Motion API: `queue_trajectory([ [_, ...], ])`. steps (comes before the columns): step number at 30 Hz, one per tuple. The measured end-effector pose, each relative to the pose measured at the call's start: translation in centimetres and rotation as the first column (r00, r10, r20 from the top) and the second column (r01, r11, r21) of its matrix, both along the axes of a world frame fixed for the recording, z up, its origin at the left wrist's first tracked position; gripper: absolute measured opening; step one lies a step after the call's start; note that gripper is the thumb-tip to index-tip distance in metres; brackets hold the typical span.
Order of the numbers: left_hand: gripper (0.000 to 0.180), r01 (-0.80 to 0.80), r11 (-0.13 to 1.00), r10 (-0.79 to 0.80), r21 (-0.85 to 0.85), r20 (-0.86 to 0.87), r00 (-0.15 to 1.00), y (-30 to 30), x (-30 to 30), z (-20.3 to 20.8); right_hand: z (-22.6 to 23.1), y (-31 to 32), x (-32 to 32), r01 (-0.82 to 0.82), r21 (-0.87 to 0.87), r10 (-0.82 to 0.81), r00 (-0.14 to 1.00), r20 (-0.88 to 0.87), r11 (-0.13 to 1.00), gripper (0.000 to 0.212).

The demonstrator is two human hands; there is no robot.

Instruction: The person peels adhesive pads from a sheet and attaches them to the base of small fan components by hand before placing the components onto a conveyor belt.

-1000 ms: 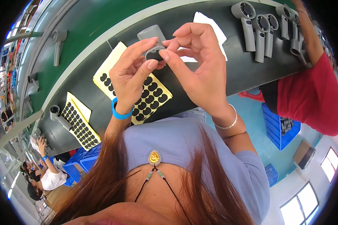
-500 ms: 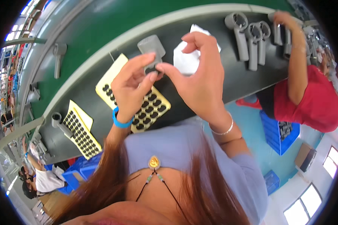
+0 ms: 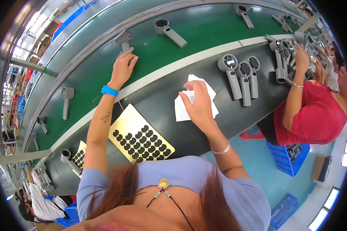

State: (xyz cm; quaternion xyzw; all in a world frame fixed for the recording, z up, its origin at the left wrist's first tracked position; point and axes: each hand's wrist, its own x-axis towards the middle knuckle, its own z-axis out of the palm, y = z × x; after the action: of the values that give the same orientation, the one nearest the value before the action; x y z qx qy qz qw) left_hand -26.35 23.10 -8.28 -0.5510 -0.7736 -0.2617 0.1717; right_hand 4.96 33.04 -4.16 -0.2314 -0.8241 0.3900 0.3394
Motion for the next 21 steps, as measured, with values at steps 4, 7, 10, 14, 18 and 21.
queue_trajectory([
  [4, 0.027, -0.019, 0.997, -0.003, -0.077, -0.283, 0.959, 3.7, 4.0, 4.4, -2.2, 0.2, -0.3, 0.026, -0.055, -0.024, 0.999, 0.035, 0.998, 0.019],
  [7, 0.051, 0.337, 0.936, -0.349, -0.099, -0.165, 0.922, 8.9, 2.8, 2.9, -1.9, -0.1, -1.1, -0.014, 0.011, 0.013, 0.998, 0.067, 1.0, 0.018],
  [10, 0.058, 0.316, 0.93, -0.358, -0.19, -0.266, 0.895, 12.3, 2.4, 1.5, -1.3, -0.4, -1.6, -0.041, -0.003, 0.041, 0.995, 0.095, 0.999, 0.016],
  [14, 0.046, 0.338, 0.922, -0.385, -0.19, -0.35, 0.854, 11.7, 1.8, 3.2, -1.0, -2.1, -1.0, -0.087, 0.047, 0.081, 0.989, 0.121, 0.995, 0.015],
  [18, 0.04, 0.467, 0.795, -0.479, 0.387, -0.07, 0.875, 5.4, 3.7, 8.2, -1.7, -5.7, -0.8, -0.28, 0.013, 0.273, 0.944, 0.186, 0.96, 0.024],
  [21, 0.036, 0.232, 0.857, -0.344, 0.459, 0.176, 0.922, -0.9, 7.0, 12.0, -2.1, -9.7, -2.4, -0.564, 0.147, 0.514, 0.812, 0.276, 0.813, 0.045],
])
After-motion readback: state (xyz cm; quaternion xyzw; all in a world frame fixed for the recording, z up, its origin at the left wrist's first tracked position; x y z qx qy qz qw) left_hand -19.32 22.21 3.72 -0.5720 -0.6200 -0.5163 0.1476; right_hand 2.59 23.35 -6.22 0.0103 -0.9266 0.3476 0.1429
